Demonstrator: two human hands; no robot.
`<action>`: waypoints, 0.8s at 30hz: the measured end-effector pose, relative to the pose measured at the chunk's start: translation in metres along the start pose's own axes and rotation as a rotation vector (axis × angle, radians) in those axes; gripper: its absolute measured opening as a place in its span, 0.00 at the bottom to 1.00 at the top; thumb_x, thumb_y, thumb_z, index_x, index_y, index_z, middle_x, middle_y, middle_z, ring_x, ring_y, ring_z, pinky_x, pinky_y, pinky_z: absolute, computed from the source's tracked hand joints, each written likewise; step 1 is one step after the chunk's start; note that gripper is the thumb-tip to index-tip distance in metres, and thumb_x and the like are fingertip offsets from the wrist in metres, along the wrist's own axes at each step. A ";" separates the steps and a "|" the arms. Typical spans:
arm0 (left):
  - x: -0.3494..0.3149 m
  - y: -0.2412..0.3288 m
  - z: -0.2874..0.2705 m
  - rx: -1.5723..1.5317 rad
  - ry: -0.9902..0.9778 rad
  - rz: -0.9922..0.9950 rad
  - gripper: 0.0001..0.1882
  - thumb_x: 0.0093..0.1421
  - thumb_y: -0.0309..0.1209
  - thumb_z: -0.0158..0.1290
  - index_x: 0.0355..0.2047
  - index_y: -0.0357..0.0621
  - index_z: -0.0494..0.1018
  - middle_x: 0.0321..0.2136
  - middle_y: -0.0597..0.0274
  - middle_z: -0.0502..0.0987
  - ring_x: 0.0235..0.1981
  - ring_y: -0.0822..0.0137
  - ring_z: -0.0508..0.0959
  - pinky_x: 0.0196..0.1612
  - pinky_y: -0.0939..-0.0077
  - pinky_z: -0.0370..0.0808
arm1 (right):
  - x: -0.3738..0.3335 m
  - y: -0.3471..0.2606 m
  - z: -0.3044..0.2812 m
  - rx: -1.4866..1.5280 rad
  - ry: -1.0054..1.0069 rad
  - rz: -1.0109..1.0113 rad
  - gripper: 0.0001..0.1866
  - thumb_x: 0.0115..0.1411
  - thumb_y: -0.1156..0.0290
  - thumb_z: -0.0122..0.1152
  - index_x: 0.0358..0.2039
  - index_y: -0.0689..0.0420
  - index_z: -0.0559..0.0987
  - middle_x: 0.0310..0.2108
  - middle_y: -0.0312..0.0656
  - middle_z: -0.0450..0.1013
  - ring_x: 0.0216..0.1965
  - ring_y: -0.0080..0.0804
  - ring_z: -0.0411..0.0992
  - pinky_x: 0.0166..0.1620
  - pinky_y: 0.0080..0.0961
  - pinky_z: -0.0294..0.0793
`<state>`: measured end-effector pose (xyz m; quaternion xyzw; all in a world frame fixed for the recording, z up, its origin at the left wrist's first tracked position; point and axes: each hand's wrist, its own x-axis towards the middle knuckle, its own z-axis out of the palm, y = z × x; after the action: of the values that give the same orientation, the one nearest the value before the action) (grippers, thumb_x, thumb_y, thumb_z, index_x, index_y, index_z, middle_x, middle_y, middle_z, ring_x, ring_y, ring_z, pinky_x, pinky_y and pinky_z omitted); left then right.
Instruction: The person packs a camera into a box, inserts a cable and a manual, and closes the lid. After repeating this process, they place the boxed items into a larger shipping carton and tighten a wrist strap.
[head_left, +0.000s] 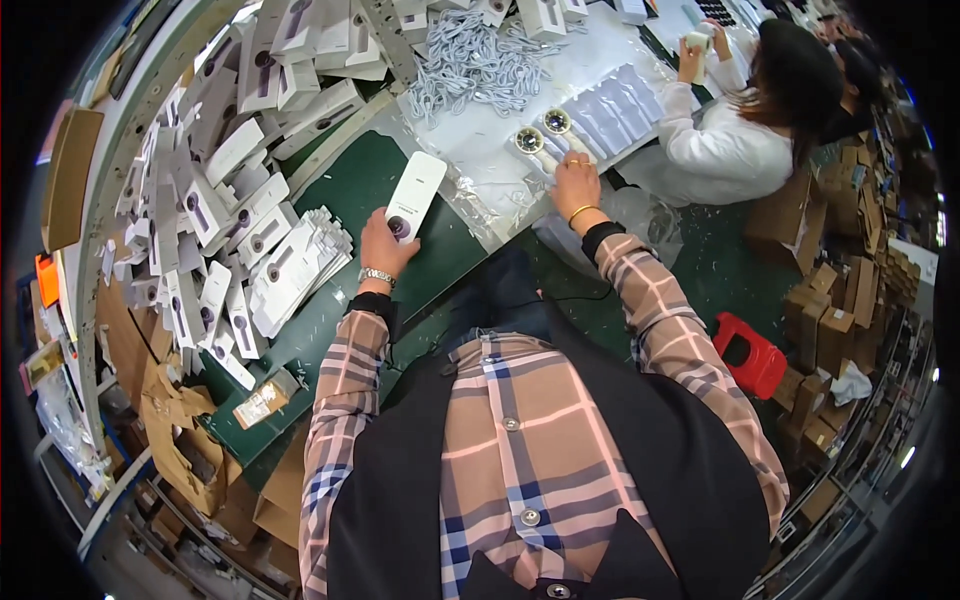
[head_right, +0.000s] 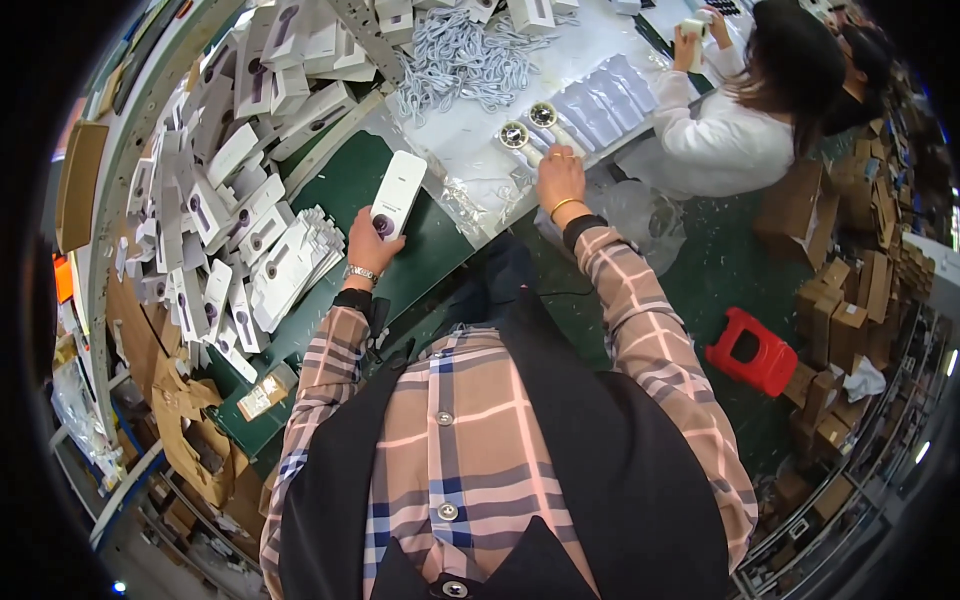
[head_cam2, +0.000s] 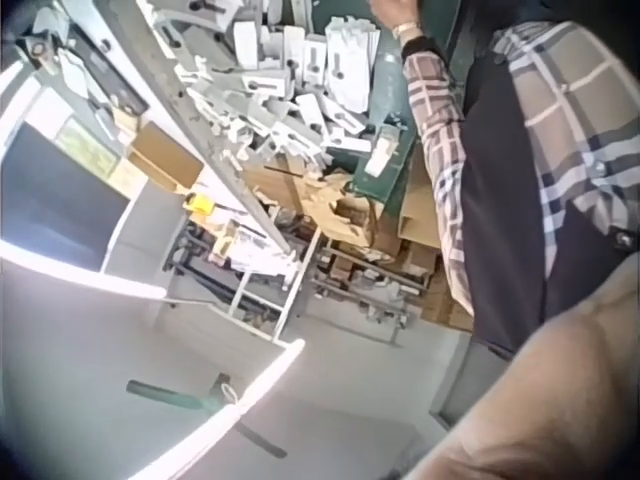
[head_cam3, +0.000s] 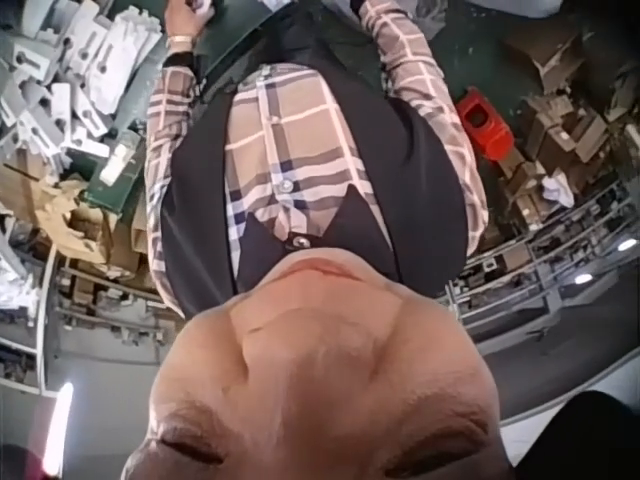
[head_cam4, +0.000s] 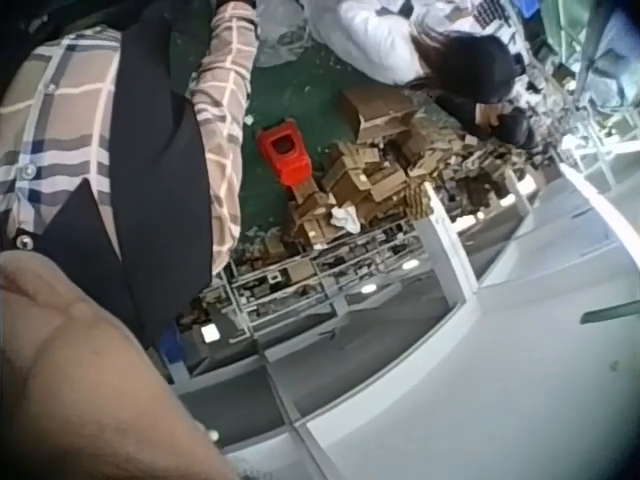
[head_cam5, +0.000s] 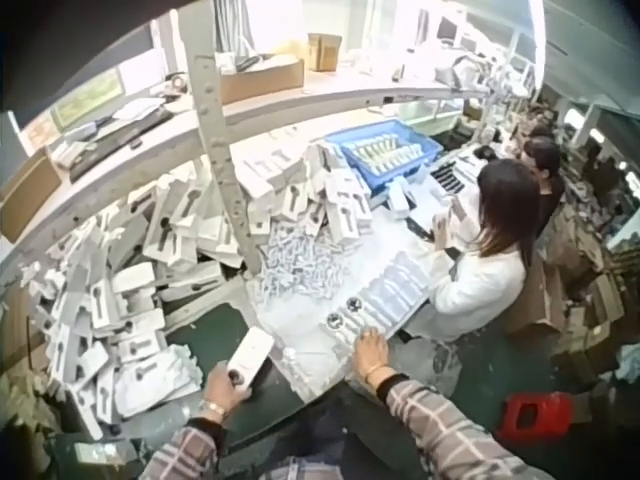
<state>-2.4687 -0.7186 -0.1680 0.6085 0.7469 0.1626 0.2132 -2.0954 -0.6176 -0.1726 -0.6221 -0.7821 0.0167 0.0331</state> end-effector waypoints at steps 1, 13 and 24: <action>0.001 -0.003 0.002 0.026 -0.012 -0.012 0.43 0.42 0.40 0.75 0.56 0.38 0.68 0.46 0.47 0.80 0.49 0.44 0.79 0.53 0.53 0.77 | 0.006 -0.003 0.005 -0.064 -0.036 -0.058 0.19 0.50 0.60 0.77 0.38 0.56 0.82 0.48 0.46 0.71 0.53 0.51 0.68 0.55 0.41 0.72; -0.002 -0.036 0.012 0.207 -0.127 -0.171 0.42 0.41 0.42 0.76 0.56 0.53 0.70 0.48 0.60 0.81 0.54 0.52 0.78 0.63 0.43 0.68 | 0.062 -0.051 -0.012 0.042 0.205 -0.881 0.25 0.53 0.76 0.67 0.53 0.53 0.76 0.56 0.44 0.71 0.64 0.46 0.64 0.57 0.42 0.73; -0.016 -0.018 -0.015 -0.146 -0.225 -0.218 0.46 0.40 0.46 0.77 0.59 0.49 0.71 0.49 0.55 0.82 0.53 0.51 0.80 0.64 0.51 0.69 | 0.091 -0.027 -0.027 0.546 -0.392 -0.671 0.33 0.51 0.67 0.73 0.59 0.51 0.74 0.53 0.41 0.74 0.58 0.47 0.69 0.58 0.41 0.75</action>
<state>-2.4885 -0.7380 -0.1621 0.5210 0.7661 0.1230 0.3556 -2.1403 -0.5351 -0.1411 -0.2888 -0.8983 0.3272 0.0509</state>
